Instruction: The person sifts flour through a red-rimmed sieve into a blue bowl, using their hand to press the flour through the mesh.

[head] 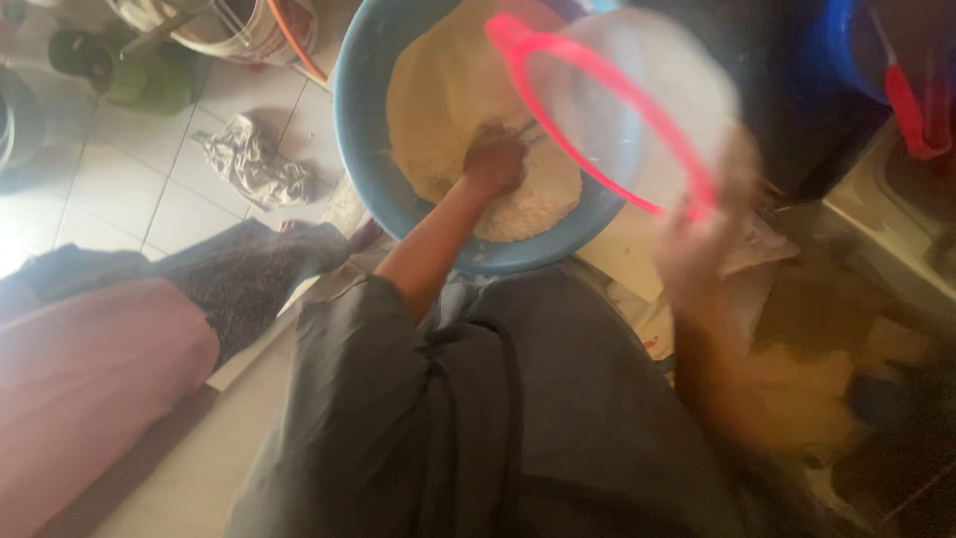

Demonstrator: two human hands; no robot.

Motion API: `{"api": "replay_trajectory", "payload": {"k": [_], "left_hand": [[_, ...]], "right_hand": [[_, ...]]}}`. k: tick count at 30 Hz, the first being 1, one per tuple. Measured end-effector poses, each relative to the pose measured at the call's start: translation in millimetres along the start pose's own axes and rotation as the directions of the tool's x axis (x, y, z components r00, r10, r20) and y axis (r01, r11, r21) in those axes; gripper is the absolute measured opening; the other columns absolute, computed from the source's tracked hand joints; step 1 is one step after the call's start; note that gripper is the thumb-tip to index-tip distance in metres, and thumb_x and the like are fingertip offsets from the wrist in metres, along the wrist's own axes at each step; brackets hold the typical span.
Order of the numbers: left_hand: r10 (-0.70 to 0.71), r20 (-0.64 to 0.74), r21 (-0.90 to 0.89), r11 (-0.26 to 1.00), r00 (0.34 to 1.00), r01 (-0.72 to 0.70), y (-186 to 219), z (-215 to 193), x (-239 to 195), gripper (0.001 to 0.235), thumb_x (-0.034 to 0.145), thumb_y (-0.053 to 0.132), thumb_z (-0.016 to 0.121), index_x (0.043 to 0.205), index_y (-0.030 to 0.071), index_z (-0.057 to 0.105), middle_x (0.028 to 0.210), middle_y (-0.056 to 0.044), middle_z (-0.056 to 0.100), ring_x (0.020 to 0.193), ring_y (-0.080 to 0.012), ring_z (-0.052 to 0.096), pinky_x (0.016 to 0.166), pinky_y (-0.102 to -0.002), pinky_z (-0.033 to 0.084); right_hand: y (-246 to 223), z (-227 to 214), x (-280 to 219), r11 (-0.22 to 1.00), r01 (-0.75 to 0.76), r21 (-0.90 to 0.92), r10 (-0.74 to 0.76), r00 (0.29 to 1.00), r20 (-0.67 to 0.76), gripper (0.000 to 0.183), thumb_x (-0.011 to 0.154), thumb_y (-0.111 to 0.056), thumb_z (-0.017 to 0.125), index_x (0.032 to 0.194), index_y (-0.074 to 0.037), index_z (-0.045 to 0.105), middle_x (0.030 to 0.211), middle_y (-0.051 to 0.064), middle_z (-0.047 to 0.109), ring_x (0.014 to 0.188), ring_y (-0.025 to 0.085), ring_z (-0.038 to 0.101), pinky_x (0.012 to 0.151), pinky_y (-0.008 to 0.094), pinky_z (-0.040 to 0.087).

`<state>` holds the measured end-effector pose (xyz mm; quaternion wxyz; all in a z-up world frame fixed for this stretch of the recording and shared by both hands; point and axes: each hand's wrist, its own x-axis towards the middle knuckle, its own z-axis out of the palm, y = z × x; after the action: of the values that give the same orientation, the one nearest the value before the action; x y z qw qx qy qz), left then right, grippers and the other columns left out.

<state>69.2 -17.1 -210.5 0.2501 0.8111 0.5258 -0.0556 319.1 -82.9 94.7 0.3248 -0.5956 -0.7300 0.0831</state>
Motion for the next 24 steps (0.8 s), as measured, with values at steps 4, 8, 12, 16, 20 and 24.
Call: {"api": "replay_trajectory", "payload": {"k": [4, 8, 12, 16, 20, 24], "left_hand": [[-0.441, -0.436, -0.063, 0.885, 0.784, 0.462, -8, -24, -36, 0.068, 0.095, 0.045, 0.058, 0.146, 0.001, 0.049, 0.146, -0.028, 0.048, 0.133, -0.0461, 0.044, 0.111, -0.058, 0.035], [-0.852, -0.092, -0.368, 0.51, 0.515, 0.777, -39, -58, -41, 0.092, 0.087, 0.061, 0.06, 0.154, 0.005, 0.034, 0.154, -0.03, 0.036, 0.143, -0.0462, 0.034, 0.117, -0.054, 0.028], [-0.872, 0.18, -0.517, 0.309, 0.455, 0.798, -35, -36, -31, 0.098, 0.076, 0.069, 0.059, 0.156, 0.02, 0.028, 0.162, -0.02, 0.025, 0.148, -0.0421, 0.026, 0.12, -0.049, 0.023], [-0.867, 0.146, -0.78, 0.195, 0.477, 0.594, -41, 43, 10, 0.107, 0.083, 0.066, 0.064, 0.161, 0.003, 0.028, 0.165, -0.023, 0.03, 0.152, -0.0397, 0.027, 0.124, -0.046, 0.023], [-0.609, 0.102, -0.995, -0.059, 0.787, 0.083, -46, 87, 30, 0.092, 0.091, 0.062, 0.053, 0.158, 0.001, 0.034, 0.165, -0.019, 0.032, 0.151, -0.0325, 0.028, 0.122, -0.042, 0.022], [-0.892, 0.121, -0.888, 0.099, 0.436, 0.448, -48, 82, 17, 0.091, 0.091, 0.063, 0.05, 0.155, 0.0, 0.038, 0.161, -0.019, 0.037, 0.147, -0.033, 0.033, 0.119, -0.043, 0.027]], "right_hand": [[11, 84, 32, 0.985, 0.119, -0.126, -0.09, 0.972, 0.218, 0.063, 0.095, 0.005, 0.064, 0.156, -0.006, 0.05, 0.15, 0.025, 0.051, 0.134, 0.044, 0.055, 0.109, 0.047, 0.05], [34, 121, 44, 0.96, 0.222, -0.171, -0.178, 0.954, 0.241, 0.066, 0.098, 0.006, 0.064, 0.159, -0.015, 0.052, 0.153, 0.02, 0.051, 0.134, 0.04, 0.057, 0.107, 0.044, 0.054], [40, 131, 43, 0.981, 0.19, -0.028, -0.171, 0.932, 0.32, 0.076, 0.09, 0.007, 0.062, 0.161, -0.014, 0.046, 0.151, 0.018, 0.053, 0.132, 0.039, 0.058, 0.105, 0.044, 0.053], [43, 138, 39, 0.995, 0.092, 0.039, -0.1, 0.914, 0.394, 0.083, 0.084, 0.009, 0.06, 0.161, -0.016, 0.04, 0.148, 0.017, 0.055, 0.128, 0.038, 0.058, 0.101, 0.044, 0.052], [52, 147, 47, 0.997, 0.003, 0.073, -0.034, 0.907, 0.42, 0.082, 0.086, 0.007, 0.06, 0.161, -0.019, 0.038, 0.145, 0.016, 0.058, 0.126, 0.04, 0.059, 0.102, 0.046, 0.051], [55, 154, 50, 0.997, -0.073, 0.036, 0.05, 0.896, 0.442, 0.082, 0.087, 0.004, 0.061, 0.161, -0.021, 0.036, 0.141, 0.019, 0.059, 0.121, 0.044, 0.059, 0.1, 0.049, 0.05]]}}
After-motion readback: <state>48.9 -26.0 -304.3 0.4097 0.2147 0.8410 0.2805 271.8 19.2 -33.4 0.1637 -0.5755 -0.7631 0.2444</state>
